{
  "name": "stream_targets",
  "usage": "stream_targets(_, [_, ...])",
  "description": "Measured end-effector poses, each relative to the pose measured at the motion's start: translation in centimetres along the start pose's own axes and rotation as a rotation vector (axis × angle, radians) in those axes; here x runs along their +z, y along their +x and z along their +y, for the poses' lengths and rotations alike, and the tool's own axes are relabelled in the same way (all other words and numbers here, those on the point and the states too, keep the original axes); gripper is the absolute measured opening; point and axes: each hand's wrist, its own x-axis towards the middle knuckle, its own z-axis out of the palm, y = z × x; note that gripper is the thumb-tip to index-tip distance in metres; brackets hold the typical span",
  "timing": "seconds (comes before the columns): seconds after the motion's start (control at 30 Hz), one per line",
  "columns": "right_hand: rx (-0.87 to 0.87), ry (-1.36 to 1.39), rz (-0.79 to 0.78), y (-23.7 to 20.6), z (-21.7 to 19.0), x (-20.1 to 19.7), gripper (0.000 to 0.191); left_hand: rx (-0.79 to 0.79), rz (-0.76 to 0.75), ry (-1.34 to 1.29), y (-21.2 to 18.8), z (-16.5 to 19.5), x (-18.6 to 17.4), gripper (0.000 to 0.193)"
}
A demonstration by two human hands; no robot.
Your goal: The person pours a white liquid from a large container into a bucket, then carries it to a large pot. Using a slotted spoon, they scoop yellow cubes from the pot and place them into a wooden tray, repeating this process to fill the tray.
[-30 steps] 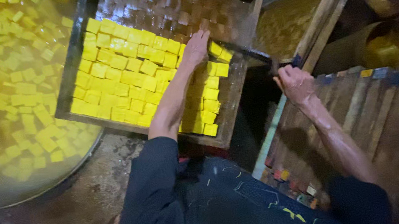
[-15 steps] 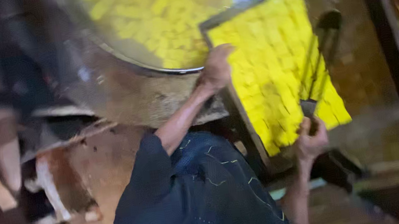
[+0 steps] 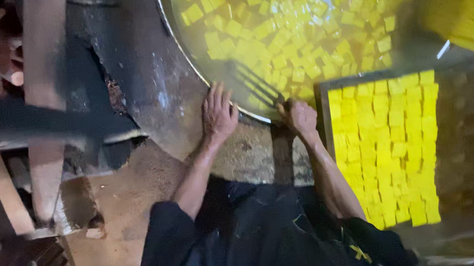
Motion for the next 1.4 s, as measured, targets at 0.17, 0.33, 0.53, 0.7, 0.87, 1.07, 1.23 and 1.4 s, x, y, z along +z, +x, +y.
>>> stream_targets(0.17, [0.062,-0.141,-0.252,5.6,-2.4,3.2,0.037,0.000,-0.014,-0.016,0.9,0.2,-0.5,0.046])
stream_targets(0.33, [0.076,0.348,-0.146,8.6,-7.0,5.6,0.049,-0.035,-0.101,0.016,1.3,-0.3,-0.4,0.052])
stream_targets(0.53, [0.184,0.764,-0.102,8.4,-8.8,4.6,0.042,-0.056,-0.156,0.017,1.6,-0.4,-0.2,0.053])
stream_targets(0.7, [0.197,0.941,0.034,6.5,-6.3,1.7,0.041,-0.056,-0.228,0.105,1.5,0.6,-0.2,0.058])
stream_targets(0.87, [0.287,0.977,0.270,-1.3,3.3,-1.5,0.039,-0.029,-0.204,0.036,-1.2,2.7,-0.1,0.062])
stream_targets(1.07, [0.406,0.703,0.688,-16.4,20.8,-3.6,0.035,0.172,0.094,0.091,-4.4,4.1,0.6,0.050])
stream_targets(1.23, [0.668,0.316,0.765,-26.2,32.4,-6.5,0.041,0.086,0.036,-0.047,-3.9,6.2,1.1,0.048])
stream_targets(1.4, [0.674,0.169,0.739,-26.9,38.3,-9.6,0.041,0.357,0.145,-0.077,-0.6,12.4,3.8,0.040])
